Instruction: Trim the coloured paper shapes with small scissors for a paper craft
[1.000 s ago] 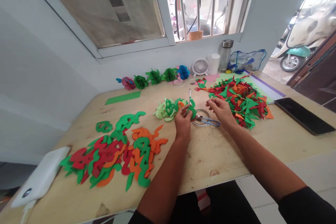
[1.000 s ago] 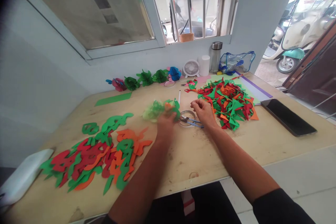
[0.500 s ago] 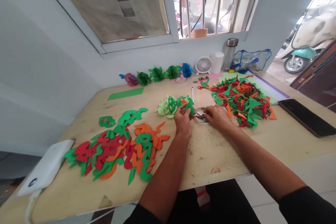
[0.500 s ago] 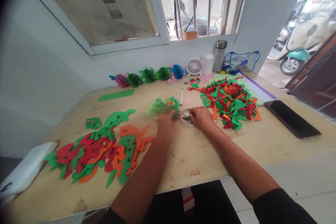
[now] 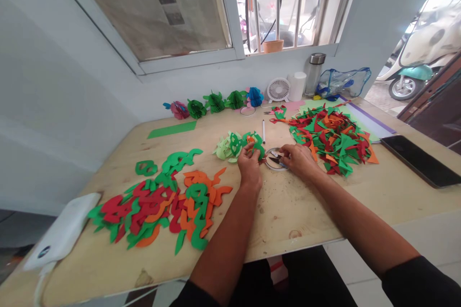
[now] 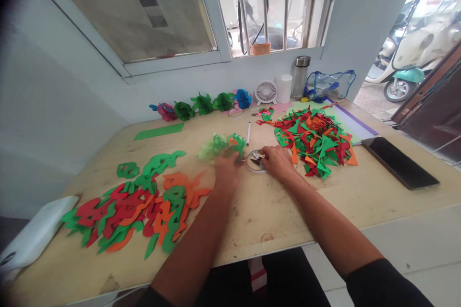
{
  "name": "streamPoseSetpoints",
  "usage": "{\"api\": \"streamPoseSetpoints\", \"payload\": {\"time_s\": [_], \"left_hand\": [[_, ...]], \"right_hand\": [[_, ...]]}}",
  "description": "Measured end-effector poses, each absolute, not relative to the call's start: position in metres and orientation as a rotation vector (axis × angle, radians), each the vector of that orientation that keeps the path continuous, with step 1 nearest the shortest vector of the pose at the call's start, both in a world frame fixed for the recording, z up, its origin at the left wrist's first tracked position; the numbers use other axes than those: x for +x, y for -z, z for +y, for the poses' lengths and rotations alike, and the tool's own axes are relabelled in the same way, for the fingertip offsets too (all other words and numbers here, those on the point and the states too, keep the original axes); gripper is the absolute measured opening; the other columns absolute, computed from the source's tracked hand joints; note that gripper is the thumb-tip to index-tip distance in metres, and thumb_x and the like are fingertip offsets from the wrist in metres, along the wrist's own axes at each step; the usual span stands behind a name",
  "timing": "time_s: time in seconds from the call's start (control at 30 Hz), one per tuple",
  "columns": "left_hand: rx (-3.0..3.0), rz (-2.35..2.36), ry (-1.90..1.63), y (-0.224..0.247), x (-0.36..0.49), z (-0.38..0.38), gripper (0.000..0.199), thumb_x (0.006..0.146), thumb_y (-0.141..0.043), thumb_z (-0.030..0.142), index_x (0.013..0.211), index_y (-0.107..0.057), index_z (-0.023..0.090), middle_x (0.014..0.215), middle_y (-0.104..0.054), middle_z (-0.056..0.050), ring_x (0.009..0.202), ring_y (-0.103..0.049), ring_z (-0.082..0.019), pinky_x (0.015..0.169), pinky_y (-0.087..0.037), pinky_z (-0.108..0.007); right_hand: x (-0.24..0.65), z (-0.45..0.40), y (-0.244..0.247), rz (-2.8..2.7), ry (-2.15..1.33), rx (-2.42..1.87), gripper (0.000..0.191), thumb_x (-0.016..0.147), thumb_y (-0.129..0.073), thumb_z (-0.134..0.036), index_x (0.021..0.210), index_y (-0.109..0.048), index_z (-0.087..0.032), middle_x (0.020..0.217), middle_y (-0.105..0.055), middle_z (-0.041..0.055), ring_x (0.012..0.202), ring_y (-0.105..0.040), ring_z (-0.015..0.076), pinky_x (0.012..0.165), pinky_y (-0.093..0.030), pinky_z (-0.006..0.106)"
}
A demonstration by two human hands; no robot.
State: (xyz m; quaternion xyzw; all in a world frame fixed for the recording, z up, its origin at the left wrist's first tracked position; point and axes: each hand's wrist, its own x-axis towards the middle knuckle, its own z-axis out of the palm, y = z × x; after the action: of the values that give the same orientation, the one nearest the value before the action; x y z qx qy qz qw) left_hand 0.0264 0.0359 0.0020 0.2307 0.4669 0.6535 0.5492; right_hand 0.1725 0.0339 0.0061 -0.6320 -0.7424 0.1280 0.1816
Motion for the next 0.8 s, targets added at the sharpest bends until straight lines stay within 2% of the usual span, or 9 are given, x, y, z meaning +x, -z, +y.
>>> {"api": "streamPoseSetpoints", "payload": {"time_s": [0.17,0.3,0.47,0.63,0.8], "left_hand": [[0.554,1.076,-1.544,0.0,0.026,0.036,0.036,0.056,-0.066,0.014,0.091,-0.058,0.014,0.07,-0.061,0.001,0.052,-0.06,-0.01,0.051,-0.046,-0.022],[0.503,1.024,-1.563,0.002,0.027,0.037,0.037,0.053,-0.068,0.013,0.09,-0.059,0.015,0.072,-0.061,0.001,0.057,-0.061,-0.01,0.056,-0.048,-0.023],[0.474,0.965,-1.543,0.002,0.027,0.037,0.038,0.053,-0.071,0.013,0.089,-0.059,0.015,0.069,-0.059,0.003,0.058,-0.06,-0.009,0.058,-0.047,-0.023],[0.519,0.926,-1.498,0.001,0.029,0.034,0.039,0.053,-0.073,0.016,0.09,-0.057,0.016,0.073,-0.06,0.002,0.062,-0.061,-0.01,0.061,-0.048,-0.024],[0.567,0.918,-1.482,0.0,0.031,0.033,0.038,0.053,-0.074,0.017,0.088,-0.058,0.015,0.07,-0.057,0.003,0.061,-0.058,-0.008,0.062,-0.048,-0.025]], "right_hand": [[0.179,0.04,0.0,-1.866,-0.573,-1.662,0.013,0.07,-0.058,-0.024,0.079,-0.065,-0.02,0.063,-0.062,-0.0009,0.061,-0.053,0.0138,0.055,-0.035,0.023],[0.183,0.046,0.008,-1.764,-0.788,-1.497,0.015,0.069,-0.056,-0.026,0.078,-0.063,-0.018,0.058,-0.054,-0.003,0.054,-0.047,0.0113,0.052,-0.035,0.022],[0.182,0.047,0.01,-1.623,-0.972,-1.379,0.017,0.067,-0.056,-0.028,0.077,-0.062,-0.016,0.056,-0.048,-0.0048,0.051,-0.042,0.0094,0.048,-0.033,0.021],[0.178,0.042,0.003,-1.577,-1.157,-1.281,0.02,0.065,-0.059,-0.029,0.079,-0.063,-0.015,0.059,-0.051,-0.0045,0.052,-0.043,0.0087,0.049,-0.034,0.021],[0.175,0.038,-0.001,-1.598,-1.176,-1.284,0.021,0.065,-0.059,-0.029,0.08,-0.064,-0.015,0.061,-0.053,-0.0036,0.053,-0.044,0.0085,0.05,-0.035,0.021]]}}
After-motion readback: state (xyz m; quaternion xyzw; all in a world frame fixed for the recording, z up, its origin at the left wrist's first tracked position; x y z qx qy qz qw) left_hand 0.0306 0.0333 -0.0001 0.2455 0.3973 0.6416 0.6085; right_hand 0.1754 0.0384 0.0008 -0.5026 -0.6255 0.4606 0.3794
